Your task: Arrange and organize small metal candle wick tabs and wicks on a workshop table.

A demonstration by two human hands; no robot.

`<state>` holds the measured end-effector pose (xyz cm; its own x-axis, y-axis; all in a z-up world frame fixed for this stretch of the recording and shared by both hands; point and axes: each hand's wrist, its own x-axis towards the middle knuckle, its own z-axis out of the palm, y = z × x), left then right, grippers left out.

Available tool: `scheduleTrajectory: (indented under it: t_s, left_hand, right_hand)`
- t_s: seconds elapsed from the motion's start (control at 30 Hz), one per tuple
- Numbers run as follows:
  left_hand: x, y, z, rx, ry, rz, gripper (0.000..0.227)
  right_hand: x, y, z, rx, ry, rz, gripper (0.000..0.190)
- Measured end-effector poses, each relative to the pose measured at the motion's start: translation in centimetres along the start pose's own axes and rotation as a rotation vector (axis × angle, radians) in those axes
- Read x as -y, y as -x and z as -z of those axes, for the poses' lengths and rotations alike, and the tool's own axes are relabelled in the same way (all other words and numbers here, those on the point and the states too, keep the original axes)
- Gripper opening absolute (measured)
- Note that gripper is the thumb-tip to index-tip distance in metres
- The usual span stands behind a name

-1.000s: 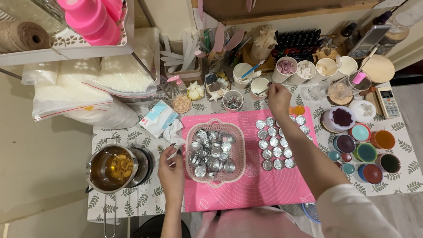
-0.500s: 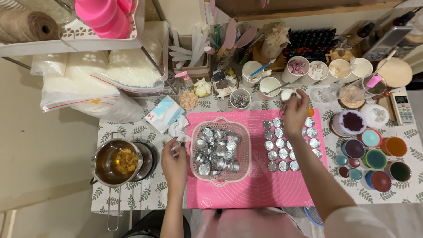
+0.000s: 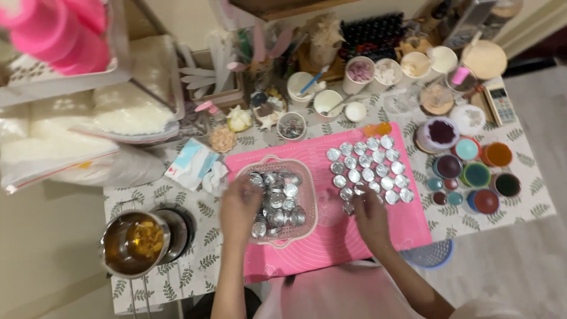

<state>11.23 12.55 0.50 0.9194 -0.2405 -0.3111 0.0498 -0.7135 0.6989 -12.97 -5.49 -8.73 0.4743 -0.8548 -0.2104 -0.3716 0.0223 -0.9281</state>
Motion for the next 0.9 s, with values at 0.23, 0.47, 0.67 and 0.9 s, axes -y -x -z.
scheduleTrajectory:
  t_s: [0.23, 0.47, 0.67, 0.9]
  left_hand:
    - [1.8, 2.9, -5.5, 0.067, -0.435, -0.57, 0.053]
    - [3.9, 2.6, -5.5, 0.017, -0.22, -0.461, 0.035]
    - [4.3, 2.6, -4.2, -0.018, -0.109, -0.246, 0.035]
    - [4.3, 2.6, -5.5, 0.151, -0.23, -0.21, 0.047]
  right_hand:
    - [3.3, 1.5, -5.2, 0.187, 0.349, 0.642, 0.027]
    - [2.9, -0.5, -12.8, 0.542, 0.679, 0.755, 0.063]
    - [4.0, -1.0, -13.5, 0.806, 0.809, 0.373, 0.06]
    - [6.3, -0.6, -12.0, 0.577, 0.426, 0.268, 0.045]
